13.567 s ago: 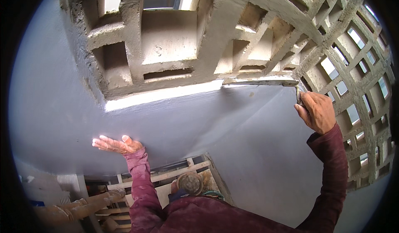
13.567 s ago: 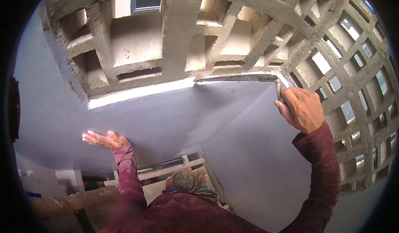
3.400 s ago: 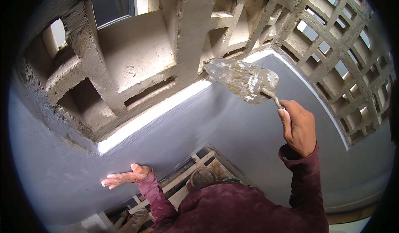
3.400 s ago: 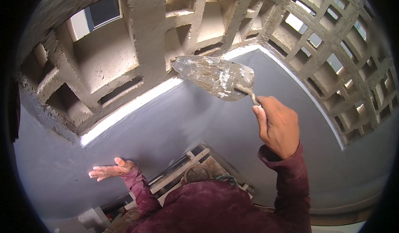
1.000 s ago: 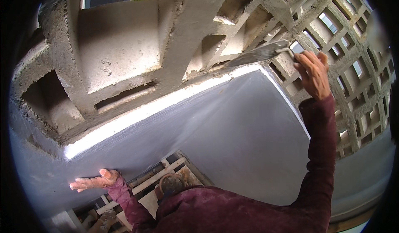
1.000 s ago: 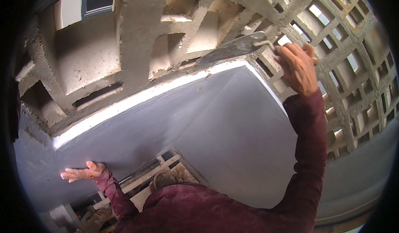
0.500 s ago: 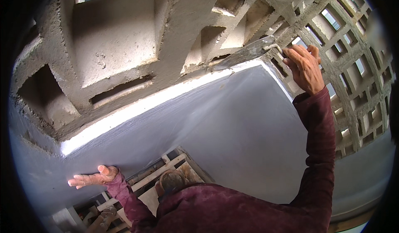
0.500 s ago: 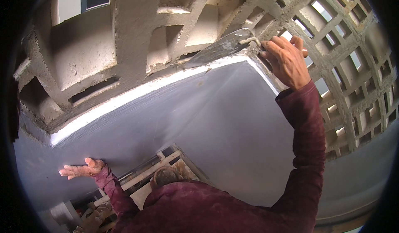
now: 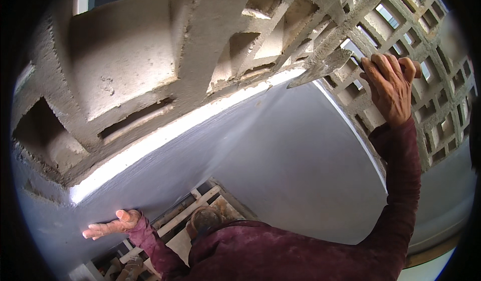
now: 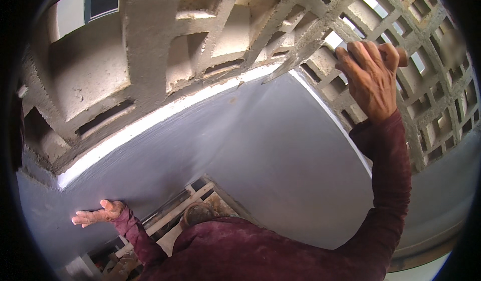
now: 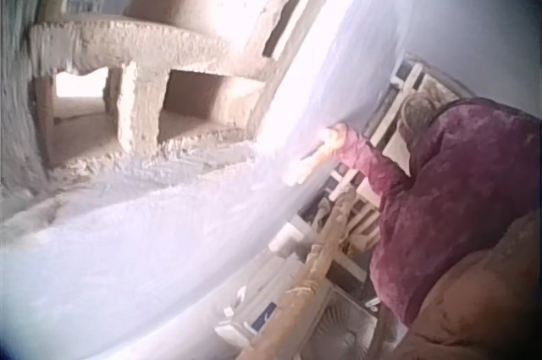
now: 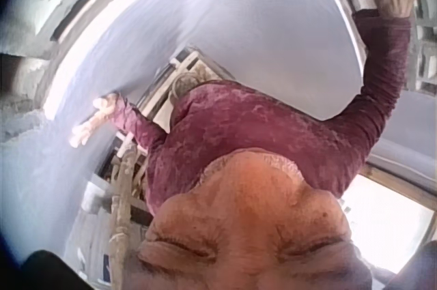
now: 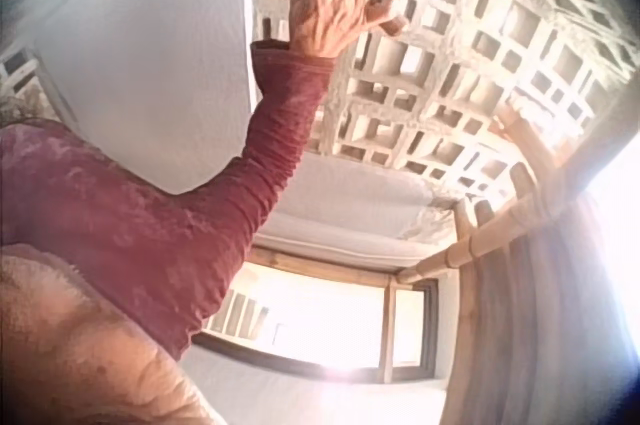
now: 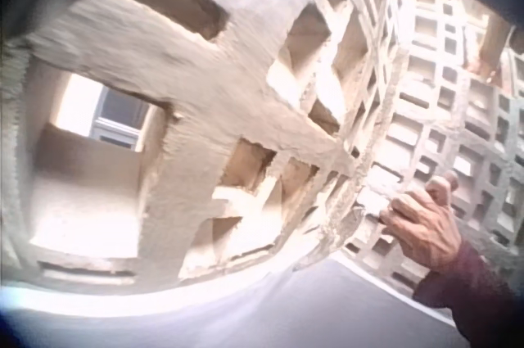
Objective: The person applies plaster to a lattice-style concrete block wall using a trowel and a brush. They repeatedly scoop plaster from a bucket, spread it over the blocks, and smooth the surface, occasionally brushing the edges.
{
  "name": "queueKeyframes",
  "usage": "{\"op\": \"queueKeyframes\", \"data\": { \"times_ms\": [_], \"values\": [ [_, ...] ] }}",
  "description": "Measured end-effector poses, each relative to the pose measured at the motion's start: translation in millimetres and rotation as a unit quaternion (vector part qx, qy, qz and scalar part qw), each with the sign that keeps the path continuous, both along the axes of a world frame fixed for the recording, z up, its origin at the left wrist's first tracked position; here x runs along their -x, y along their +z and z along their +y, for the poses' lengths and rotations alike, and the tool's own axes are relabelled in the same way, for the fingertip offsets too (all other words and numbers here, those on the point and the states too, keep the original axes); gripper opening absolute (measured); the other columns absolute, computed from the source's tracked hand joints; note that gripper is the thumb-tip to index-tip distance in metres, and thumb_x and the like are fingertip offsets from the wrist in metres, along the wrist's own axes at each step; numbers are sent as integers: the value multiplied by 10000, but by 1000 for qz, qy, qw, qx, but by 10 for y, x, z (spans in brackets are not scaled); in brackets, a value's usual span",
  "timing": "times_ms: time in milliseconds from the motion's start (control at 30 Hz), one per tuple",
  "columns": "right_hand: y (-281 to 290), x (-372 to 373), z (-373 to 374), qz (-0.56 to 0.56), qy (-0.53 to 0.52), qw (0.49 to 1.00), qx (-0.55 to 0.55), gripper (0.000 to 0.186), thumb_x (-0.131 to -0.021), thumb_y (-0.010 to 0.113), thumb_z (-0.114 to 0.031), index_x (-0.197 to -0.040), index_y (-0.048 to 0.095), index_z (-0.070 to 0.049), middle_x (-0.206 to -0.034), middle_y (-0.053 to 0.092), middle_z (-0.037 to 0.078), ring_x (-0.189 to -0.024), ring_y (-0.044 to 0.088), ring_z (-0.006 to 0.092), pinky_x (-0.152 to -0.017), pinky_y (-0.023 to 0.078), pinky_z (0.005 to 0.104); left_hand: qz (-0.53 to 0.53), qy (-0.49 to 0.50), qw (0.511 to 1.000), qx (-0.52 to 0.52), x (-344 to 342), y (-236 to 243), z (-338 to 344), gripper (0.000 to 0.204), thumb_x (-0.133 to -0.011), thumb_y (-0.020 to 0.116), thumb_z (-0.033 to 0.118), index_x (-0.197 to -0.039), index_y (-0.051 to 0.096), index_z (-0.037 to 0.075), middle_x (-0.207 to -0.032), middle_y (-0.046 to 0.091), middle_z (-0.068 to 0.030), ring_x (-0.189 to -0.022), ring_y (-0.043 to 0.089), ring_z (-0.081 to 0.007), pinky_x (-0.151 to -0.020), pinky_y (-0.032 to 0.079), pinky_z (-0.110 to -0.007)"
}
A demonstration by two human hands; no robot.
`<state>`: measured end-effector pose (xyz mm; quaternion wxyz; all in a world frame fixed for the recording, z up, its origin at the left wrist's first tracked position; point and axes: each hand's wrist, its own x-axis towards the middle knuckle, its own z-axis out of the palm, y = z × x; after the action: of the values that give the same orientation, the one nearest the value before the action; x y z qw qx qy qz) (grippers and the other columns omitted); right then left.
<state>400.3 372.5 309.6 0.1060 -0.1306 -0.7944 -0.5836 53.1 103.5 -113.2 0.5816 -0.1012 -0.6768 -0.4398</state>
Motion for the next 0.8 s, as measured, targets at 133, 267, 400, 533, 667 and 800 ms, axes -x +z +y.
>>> {"op": "queueKeyframes", "data": {
  "times_ms": [133, 267, 400, 533, 667, 800],
  "values": [
    [42, 123, -299, 6, -11, 998, -54, 446, -720, 725, -120, -1151, 617, -160, -1086, 578, 19, -1044, 547, 160, -965, 268, 368, 1, 10, 1000, 23, -10, -6, -3, 811, -915, 399, 601, -1450, 286, 1, -1548, 163, -186, -1446, 100, -340, -1131, -36, -560],
    [15, 354, -435, -12, -23, 996, -83, 446, -735, 671, -90, -1172, 605, -153, -1051, 576, 10, -1015, 540, 130, -974, 260, 369, -3, 12, 999, 37, -20, -26, -58, 784, -928, 399, 574, -1461, 259, 16, -1543, 139, -212, -1443, 86, -355, -1129, -44, -560],
    [-85, 505, -491, -37, -60, 993, -99, 456, -745, 645, -114, -1195, 583, -145, -1033, 547, 1, -970, 535, 125, -967, 285, 362, -31, -10, 998, 56, -40, -65, -63, 790, -927, 394, 571, -1482, 204, 42, -1551, 64, -228, -1449, 18, -359, -1116, -75, -575],
    [-112, 754, -765, -50, -36, 991, -117, 431, -719, 639, -131, -1149, 606, -131, -1011, 535, 1, -947, 534, 125, -955, 306, 344, -38, -23, 998, 52, -67, -41, -61, 810, -920, 386, 603, -1479, 213, 43, -1548, 73, -232, -1449, 16, -359, -1115, -87, -572],
    [-119, 962, -1023, -66, -31, 988, -135, 401, -722, 633, -121, -1122, 624, -101, -989, 563, 12, -944, 551, 129, -954, 331, 355, -28, -23, 998, 52, -31, -54, -71, 810, -922, 375, 606, -1475, 217, 35, -1547, 80, -230, -1449, 12, -353, -1126, -98, -544],
    [-79, 1114, -1184, -83, -5, 985, -148, 387, -723, 641, -132, -1107, 631, -85, -983, 588, 23, -956, 560, 135, -947, 355, 360, -25, -29, 998, 45, -42, -17, -45, 795, -927, 374, 588, -1471, 219, 29, -1546, 79, -228, -1450, 10, -346, -1135, -106, -521]
  ]
}}
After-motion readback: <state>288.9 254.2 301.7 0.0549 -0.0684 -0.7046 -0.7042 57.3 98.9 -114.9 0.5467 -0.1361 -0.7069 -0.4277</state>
